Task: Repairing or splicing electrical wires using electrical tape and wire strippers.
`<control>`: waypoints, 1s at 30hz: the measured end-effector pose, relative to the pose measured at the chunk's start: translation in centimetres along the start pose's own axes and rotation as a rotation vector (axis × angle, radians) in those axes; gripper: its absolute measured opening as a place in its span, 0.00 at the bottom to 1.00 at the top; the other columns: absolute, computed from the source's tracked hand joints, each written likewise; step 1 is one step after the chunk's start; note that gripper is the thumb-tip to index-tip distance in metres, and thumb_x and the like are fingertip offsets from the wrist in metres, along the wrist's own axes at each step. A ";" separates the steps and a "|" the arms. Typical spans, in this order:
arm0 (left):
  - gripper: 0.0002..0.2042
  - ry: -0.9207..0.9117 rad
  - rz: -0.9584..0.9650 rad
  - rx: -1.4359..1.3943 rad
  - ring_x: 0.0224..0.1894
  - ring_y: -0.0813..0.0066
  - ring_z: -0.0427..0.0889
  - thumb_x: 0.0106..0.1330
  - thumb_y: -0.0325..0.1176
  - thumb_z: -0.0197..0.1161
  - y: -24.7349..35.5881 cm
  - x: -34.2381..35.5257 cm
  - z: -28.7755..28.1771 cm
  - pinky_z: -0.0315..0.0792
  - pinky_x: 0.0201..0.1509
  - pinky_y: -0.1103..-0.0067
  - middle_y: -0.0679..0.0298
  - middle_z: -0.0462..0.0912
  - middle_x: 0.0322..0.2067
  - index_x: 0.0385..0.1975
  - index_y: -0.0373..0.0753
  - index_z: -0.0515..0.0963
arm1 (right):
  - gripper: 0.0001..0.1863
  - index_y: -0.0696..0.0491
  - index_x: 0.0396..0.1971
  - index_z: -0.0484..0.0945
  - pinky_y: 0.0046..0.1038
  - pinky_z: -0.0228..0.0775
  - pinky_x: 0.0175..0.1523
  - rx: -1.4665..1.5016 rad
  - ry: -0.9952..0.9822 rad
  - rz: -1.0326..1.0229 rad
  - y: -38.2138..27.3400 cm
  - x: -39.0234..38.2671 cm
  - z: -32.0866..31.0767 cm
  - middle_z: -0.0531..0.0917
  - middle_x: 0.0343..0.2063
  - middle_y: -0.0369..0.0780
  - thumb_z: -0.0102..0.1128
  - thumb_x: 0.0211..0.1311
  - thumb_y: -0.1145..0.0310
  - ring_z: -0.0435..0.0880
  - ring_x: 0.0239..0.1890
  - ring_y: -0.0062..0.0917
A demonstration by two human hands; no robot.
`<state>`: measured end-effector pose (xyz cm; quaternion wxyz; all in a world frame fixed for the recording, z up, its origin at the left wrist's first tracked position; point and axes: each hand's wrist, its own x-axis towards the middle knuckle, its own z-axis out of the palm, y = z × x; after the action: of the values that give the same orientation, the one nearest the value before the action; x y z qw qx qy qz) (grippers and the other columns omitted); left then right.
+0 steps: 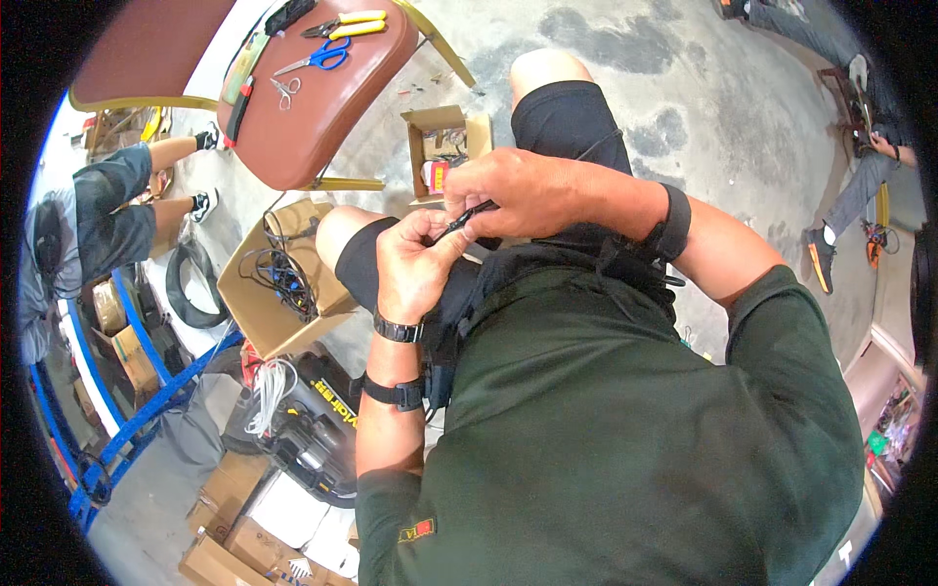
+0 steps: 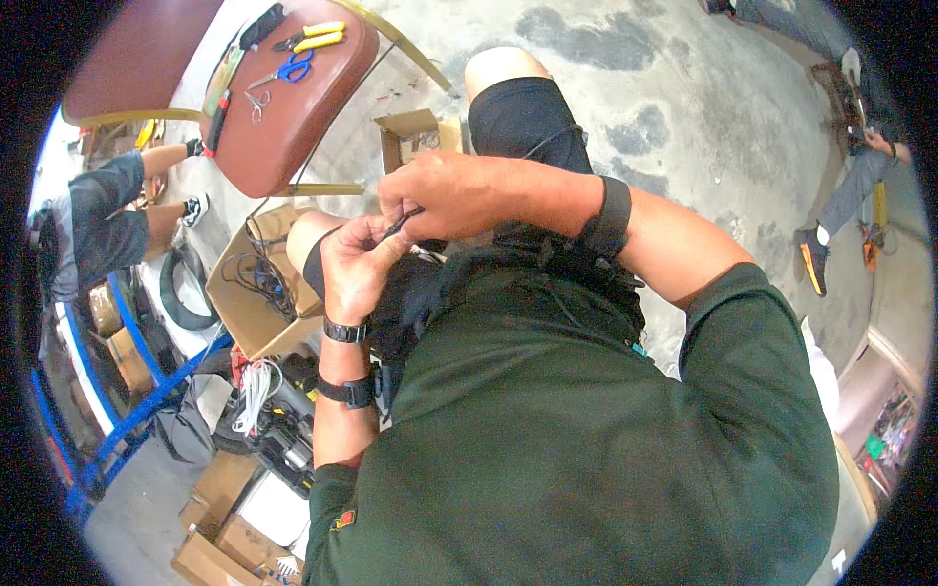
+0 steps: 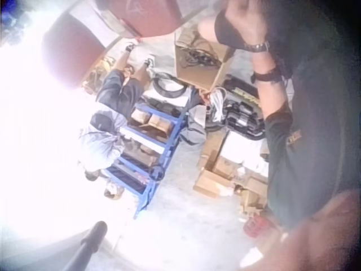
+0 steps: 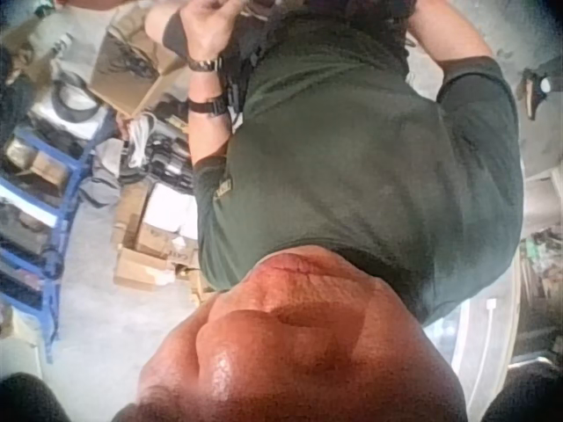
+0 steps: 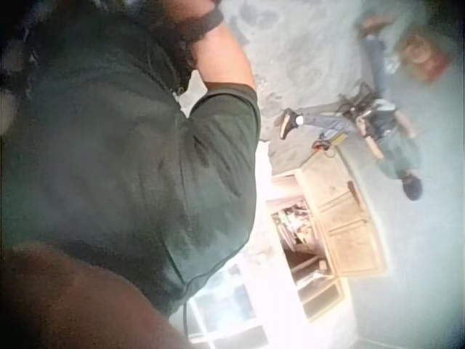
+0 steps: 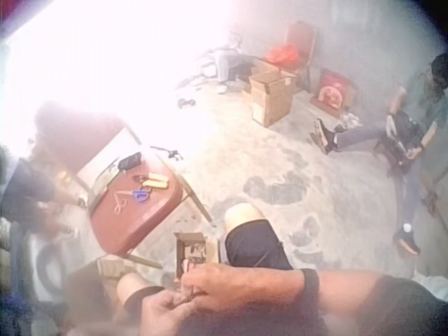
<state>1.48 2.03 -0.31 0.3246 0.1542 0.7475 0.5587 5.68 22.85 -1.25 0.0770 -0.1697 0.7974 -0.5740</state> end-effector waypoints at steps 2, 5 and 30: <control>0.07 -0.026 -0.079 -0.089 0.31 0.88 0.76 0.58 0.18 0.69 0.0 -0.1 -0.1 0.72 0.37 0.86 0.70 0.82 0.29 0.35 0.33 0.82 | 0.11 0.56 0.35 0.76 0.36 0.73 0.39 -0.053 0.018 -0.047 -0.1 -0.1 0.0 0.81 0.29 0.45 0.66 0.55 0.69 0.82 0.35 0.39; 0.07 -0.010 -0.026 -0.189 0.30 0.88 0.76 0.58 0.17 0.69 -0.7 -0.5 -0.6 0.72 0.36 0.87 0.71 0.82 0.30 0.35 0.33 0.82 | 0.10 0.54 0.34 0.75 0.38 0.72 0.39 -0.133 0.044 -0.122 -0.2 0.0 0.1 0.79 0.29 0.44 0.65 0.54 0.69 0.80 0.36 0.41; 0.07 0.160 0.604 0.429 0.23 0.66 0.78 0.51 0.17 0.68 0.0 -1.3 0.2 0.70 0.27 0.77 0.59 0.77 0.21 0.27 0.34 0.79 | 0.10 0.58 0.31 0.79 0.35 0.72 0.35 -0.072 -0.157 0.090 -1.0 0.2 0.3 0.82 0.24 0.47 0.63 0.60 0.66 0.82 0.28 0.36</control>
<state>2.56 1.40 0.09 0.0463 0.3881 0.7913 0.4702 5.75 22.26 -0.39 0.1588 -0.1807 0.8159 -0.5258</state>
